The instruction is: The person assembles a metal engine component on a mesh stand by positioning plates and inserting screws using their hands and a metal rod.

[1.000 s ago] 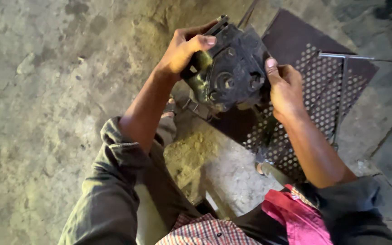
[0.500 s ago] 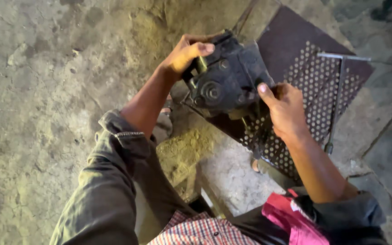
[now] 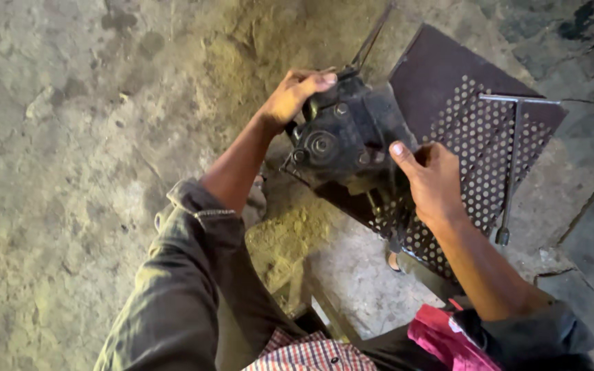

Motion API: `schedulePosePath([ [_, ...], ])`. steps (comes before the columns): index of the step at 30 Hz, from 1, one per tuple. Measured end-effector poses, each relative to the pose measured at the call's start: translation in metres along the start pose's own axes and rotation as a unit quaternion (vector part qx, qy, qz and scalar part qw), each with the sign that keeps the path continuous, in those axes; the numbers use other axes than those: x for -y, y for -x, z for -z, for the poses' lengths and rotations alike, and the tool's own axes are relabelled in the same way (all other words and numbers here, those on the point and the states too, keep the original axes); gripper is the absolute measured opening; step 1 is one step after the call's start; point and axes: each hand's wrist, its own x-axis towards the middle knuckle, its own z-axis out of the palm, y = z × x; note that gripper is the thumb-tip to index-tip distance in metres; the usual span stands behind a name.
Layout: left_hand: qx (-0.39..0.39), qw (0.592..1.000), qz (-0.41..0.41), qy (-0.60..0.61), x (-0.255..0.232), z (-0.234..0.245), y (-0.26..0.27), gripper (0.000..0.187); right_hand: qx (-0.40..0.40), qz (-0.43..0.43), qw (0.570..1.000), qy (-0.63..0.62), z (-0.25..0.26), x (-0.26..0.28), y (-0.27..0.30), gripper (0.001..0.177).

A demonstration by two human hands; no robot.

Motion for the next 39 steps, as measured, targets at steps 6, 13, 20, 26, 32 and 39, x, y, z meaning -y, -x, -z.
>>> schedulePosePath([
  [6,-0.006,0.984,0.161,-0.075,-0.017,-0.012,-0.007,0.068,0.043,-0.016,0.997,-0.055,0.004,0.001,0.012,0.033],
  [13,0.015,0.997,0.031,-0.068,-0.008,-0.018,-0.017,0.069,0.071,-0.045,0.996,-0.035,0.009,-0.005,0.035,0.032],
  [20,0.017,0.997,0.053,-0.058,-0.029,-0.016,0.005,0.071,0.051,0.021,0.997,0.055,0.020,-0.010,0.033,0.033],
  [26,0.020,0.996,0.084,0.005,-0.038,-0.015,0.019,0.074,0.066,0.064,0.990,0.111,0.027,0.002,0.028,0.031],
  [32,-0.032,0.990,0.133,0.032,-0.044,-0.012,0.019,0.067,0.195,0.034,0.961,0.192,0.034,0.025,0.011,0.025],
  [39,-0.089,0.984,0.154,0.008,-0.048,-0.012,0.021,0.060,0.242,0.040,0.943,0.226,0.037,0.031,-0.002,0.027],
])
